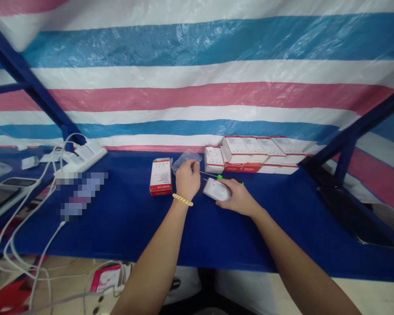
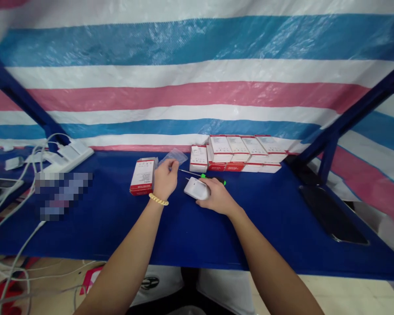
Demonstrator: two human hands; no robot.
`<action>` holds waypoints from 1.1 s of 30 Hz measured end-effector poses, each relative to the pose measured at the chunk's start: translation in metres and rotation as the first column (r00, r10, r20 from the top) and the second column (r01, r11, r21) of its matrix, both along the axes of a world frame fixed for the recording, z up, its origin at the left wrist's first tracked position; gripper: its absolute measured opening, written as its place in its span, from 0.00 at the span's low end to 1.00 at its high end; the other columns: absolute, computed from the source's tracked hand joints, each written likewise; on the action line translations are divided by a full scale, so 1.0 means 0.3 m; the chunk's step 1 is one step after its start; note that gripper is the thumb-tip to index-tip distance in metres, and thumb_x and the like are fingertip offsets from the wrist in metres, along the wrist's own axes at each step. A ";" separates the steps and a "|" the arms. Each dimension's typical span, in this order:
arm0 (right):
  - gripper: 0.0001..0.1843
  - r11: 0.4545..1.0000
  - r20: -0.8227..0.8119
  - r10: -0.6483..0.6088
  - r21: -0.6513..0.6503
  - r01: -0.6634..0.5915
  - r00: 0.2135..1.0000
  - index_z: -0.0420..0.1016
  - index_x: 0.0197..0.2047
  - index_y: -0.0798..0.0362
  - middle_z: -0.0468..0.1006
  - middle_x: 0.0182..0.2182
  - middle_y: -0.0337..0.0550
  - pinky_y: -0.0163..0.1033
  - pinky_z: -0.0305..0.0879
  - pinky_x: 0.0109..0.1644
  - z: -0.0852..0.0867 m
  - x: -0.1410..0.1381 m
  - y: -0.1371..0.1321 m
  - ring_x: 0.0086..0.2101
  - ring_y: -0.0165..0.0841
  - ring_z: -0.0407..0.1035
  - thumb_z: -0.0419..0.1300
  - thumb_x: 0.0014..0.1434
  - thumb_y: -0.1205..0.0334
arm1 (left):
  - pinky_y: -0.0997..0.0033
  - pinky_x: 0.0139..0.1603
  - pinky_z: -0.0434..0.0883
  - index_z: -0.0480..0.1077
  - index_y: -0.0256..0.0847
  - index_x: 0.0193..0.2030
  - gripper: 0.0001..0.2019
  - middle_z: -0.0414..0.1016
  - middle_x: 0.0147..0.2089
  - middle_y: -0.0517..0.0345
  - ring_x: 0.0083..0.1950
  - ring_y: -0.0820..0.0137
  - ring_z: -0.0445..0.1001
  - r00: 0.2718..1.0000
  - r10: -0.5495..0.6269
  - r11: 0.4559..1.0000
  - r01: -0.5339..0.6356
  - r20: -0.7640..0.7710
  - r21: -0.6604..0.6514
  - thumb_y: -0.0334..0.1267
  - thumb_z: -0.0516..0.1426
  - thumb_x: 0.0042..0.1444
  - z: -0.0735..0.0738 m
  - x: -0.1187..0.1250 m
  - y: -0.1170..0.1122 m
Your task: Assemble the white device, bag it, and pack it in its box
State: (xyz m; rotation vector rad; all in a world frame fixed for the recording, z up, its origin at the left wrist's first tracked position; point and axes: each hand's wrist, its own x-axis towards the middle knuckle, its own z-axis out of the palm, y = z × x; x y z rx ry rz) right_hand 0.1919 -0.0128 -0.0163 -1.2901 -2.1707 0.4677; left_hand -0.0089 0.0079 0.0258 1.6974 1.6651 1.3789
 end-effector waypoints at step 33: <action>0.25 0.999 0.009 -0.046 -0.028 0.046 0.999 0.69 0.52 0.51 0.77 0.49 0.52 0.54 0.69 0.54 0.023 0.009 -0.036 0.50 0.46 0.70 0.64 0.50 0.54 | 0.53 0.48 0.68 0.66 0.29 0.59 0.22 0.71 0.48 0.37 0.52 0.50 0.68 0.698 0.036 0.945 -0.257 -0.715 -0.203 0.38 0.55 0.59 -0.111 0.012 0.007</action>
